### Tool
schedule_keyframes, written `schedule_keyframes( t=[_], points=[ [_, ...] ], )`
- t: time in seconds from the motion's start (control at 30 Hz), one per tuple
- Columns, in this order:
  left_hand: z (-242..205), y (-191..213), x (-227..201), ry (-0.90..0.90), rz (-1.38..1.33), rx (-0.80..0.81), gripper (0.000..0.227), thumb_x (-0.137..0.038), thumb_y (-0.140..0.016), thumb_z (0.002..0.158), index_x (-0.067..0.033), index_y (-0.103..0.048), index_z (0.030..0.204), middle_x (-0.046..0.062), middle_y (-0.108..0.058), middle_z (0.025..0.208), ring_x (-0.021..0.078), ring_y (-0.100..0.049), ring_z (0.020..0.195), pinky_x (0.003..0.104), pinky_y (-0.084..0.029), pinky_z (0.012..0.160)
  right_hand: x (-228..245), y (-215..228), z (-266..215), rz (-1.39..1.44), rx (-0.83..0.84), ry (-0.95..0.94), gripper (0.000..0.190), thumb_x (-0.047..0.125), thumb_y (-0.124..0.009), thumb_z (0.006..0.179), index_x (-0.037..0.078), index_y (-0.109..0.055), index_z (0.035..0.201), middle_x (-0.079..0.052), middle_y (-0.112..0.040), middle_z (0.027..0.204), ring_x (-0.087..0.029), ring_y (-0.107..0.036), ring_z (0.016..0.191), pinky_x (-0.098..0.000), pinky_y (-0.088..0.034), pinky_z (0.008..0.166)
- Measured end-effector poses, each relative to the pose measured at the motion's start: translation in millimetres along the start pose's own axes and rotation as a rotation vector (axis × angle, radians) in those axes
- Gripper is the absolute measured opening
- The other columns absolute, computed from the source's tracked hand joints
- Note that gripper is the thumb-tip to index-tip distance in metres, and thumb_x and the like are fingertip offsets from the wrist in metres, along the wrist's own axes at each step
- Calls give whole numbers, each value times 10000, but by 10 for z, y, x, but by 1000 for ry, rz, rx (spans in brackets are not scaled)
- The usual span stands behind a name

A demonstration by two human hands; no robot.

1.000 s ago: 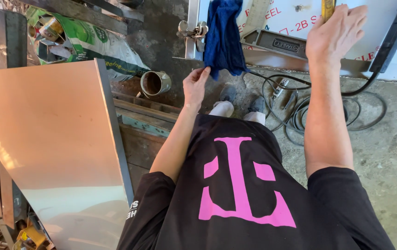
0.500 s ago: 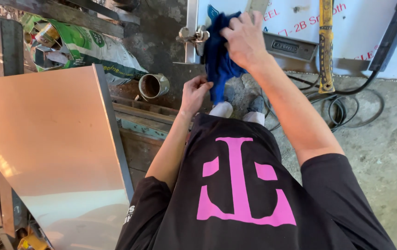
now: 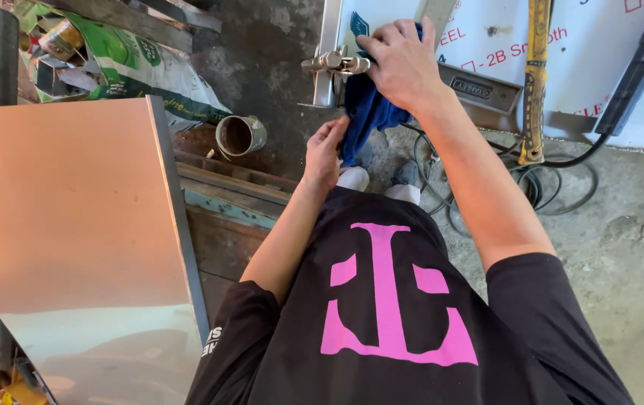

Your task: The person welds a stainless steel frame on a workbench, striking an arc that produces sparks and bright flashes. They adjust the workpiece, hammer the welded joint, wipe it with a blue cloth, reposition the welding electrode holder, and put on a clear face shield before continuing to weld.

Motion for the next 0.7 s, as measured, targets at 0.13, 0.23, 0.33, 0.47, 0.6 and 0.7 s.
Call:
schedule_keyframes(
  t=[0.13,0.23,0.33,0.47,0.6,0.7],
  points=[
    [-48,36,-50,136,8,-69,208,-78,-770,918,-37,-709,1113,12,-712,957,93,-653,817,253,-511,705,-42,47,131,-209,135,-14,305,267,-815,795,169,-779,1082,-71,-645,1140,-324,-516,1194,-582,-289,1043],
    [-187,-98,-226,189,69,-34,200,-86,-789,891,-47,-712,1072,4,-718,893,99,-654,734,271,-533,650,-136,147,195,-165,115,-109,225,275,-820,796,151,-773,978,-93,-632,1100,-327,-521,1149,-553,-317,974],
    [-68,27,-183,180,82,-69,188,-137,-802,894,-41,-724,1035,-8,-696,834,92,-620,672,277,-557,641,-186,181,225,-99,-19,-208,153,236,-802,818,147,-759,935,-81,-614,1088,-313,-523,1143,-522,-323,932],
    [161,243,-110,195,289,-196,234,-248,-796,911,-40,-754,1009,-24,-659,782,64,-579,648,247,-526,617,-58,187,178,-134,-136,-130,191,182,-779,798,143,-769,985,-80,-589,1124,-312,-503,1166,-502,-327,969],
    [84,222,-143,150,292,-185,248,-281,-785,911,-52,-753,1003,-35,-660,782,55,-597,674,226,-506,625,238,175,101,-90,33,-37,259,223,-804,811,134,-773,1052,-66,-603,1174,-309,-500,1233,-541,-319,1066],
    [186,294,-171,70,372,-276,252,-277,-756,922,-46,-751,1020,-58,-673,805,27,-577,683,197,-474,608,314,79,44,-92,159,28,331,301,-849,797,172,-772,1092,-49,-628,1225,-320,-488,1303,-640,-247,1109]
  ],
)
Point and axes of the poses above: each hand's wrist, its own z-axis towards the middle knuckle, its own y-axis out of the back of the hand, x = y × z, the point moved 6 cm from there along z, towards the middle knuckle
